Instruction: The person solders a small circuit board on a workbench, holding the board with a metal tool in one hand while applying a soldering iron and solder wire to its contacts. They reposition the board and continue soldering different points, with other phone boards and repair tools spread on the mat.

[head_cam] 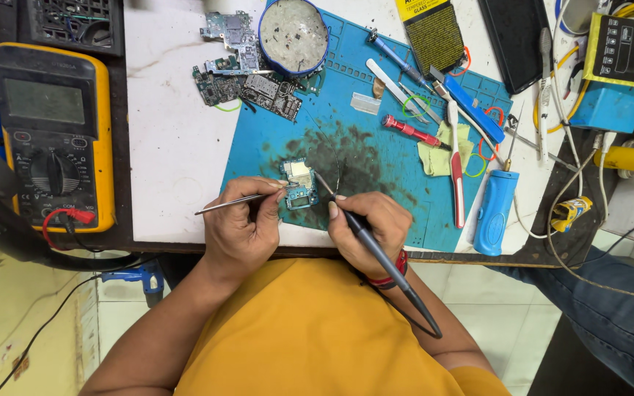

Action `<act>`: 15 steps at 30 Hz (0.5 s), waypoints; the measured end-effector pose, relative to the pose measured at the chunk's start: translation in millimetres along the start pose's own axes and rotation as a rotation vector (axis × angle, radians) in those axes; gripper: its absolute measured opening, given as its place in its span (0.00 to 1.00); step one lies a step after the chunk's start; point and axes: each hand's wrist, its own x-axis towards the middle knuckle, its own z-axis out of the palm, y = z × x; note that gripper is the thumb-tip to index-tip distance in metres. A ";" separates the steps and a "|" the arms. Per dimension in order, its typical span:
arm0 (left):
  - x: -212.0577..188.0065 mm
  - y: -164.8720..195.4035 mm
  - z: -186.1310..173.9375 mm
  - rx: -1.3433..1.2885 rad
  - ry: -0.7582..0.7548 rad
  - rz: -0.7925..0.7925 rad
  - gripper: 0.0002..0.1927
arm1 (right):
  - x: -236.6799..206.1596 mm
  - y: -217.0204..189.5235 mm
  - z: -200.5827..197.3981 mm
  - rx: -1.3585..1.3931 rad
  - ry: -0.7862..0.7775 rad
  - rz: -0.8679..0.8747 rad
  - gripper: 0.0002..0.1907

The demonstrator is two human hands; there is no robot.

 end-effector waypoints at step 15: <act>0.3 1.2 -0.6 -0.017 0.000 -0.028 0.08 | 0.1 0.0 0.4 0.018 -0.002 -0.008 0.08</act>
